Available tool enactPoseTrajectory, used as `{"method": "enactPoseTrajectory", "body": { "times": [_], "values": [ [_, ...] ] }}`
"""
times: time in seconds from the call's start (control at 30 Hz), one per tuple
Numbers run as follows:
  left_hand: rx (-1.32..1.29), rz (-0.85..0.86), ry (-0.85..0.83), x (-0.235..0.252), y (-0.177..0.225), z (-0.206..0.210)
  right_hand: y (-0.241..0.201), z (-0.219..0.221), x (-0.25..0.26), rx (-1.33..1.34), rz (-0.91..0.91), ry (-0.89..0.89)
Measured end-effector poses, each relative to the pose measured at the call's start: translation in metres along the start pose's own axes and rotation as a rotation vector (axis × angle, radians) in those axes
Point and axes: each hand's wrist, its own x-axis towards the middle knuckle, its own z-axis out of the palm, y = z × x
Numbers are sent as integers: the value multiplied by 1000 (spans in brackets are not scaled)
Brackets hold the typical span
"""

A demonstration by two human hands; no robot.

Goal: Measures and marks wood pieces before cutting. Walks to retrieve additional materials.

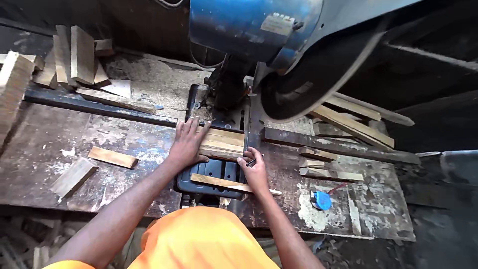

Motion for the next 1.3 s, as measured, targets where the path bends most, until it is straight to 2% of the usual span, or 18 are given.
{"method": "enactPoseTrajectory", "body": {
  "times": [0.1, 0.2, 0.3, 0.37, 0.67, 0.87, 0.97, 1.07, 1.2, 1.3],
  "values": [
    [-40, -54, 66, -18, 0, -6, -5, 0, 1, -53, 25, -25],
    [-164, -250, 159, -47, -2, -11, -9, 0, 5, -52, 17, -42],
    [-400, -497, 156, -65, -4, -5, -12, -2, 11, -39, 47, -57],
    [-586, -597, 132, -68, -6, -2, -16, 0, 15, -37, 80, -71],
    [-826, -629, 120, -57, -17, -2, -30, 3, 25, -92, 137, -101],
    [-788, -679, 105, -77, -11, -15, -43, 10, 0, -78, 160, -113],
    [-748, -727, 139, -100, -5, -41, -62, 16, -27, -118, 133, -149],
    [-722, -818, 244, -138, -19, -66, -90, 38, -52, -139, 35, -256],
    [-743, -979, 340, -211, -40, -87, -121, 87, -79, -183, -65, -413],
    [-679, -1101, 411, -259, -71, -77, -124, 134, -98, -166, -39, -602]
  ]
}}
